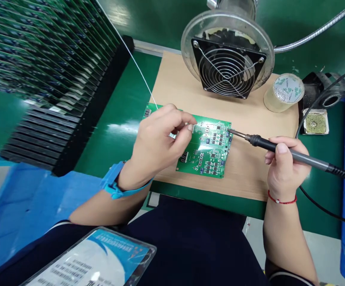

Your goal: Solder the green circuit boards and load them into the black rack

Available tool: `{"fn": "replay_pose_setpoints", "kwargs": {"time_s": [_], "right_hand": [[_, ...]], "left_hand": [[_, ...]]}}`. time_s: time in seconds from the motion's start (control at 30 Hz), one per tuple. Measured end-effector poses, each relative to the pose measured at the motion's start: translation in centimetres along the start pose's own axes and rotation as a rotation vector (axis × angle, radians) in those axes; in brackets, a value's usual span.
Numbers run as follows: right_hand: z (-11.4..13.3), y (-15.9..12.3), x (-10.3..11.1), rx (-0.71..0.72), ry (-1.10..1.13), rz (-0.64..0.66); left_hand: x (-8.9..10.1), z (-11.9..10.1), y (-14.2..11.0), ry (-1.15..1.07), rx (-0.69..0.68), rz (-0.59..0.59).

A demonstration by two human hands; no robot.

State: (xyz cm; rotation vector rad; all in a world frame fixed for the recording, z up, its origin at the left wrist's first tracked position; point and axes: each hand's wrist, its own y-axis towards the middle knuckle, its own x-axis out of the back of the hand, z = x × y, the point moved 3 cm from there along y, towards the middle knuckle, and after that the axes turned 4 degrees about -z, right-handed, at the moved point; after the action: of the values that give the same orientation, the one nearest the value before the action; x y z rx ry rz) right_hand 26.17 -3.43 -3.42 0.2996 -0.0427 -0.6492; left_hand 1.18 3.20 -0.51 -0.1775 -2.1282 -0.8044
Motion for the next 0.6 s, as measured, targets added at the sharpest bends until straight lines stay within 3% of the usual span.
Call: {"fn": "replay_pose_setpoints", "kwargs": {"time_s": [0.23, 0.6], "right_hand": [[0.11, 0.01, 0.02, 0.002, -0.009, -0.007], [0.05, 0.24, 0.19, 0.009, 0.012, -0.055]], "left_hand": [[-0.35, -0.20, -0.02, -0.003, -0.022, 0.058], [0.38, -0.16, -0.42, 0.003, 0.005, 0.034]]}}
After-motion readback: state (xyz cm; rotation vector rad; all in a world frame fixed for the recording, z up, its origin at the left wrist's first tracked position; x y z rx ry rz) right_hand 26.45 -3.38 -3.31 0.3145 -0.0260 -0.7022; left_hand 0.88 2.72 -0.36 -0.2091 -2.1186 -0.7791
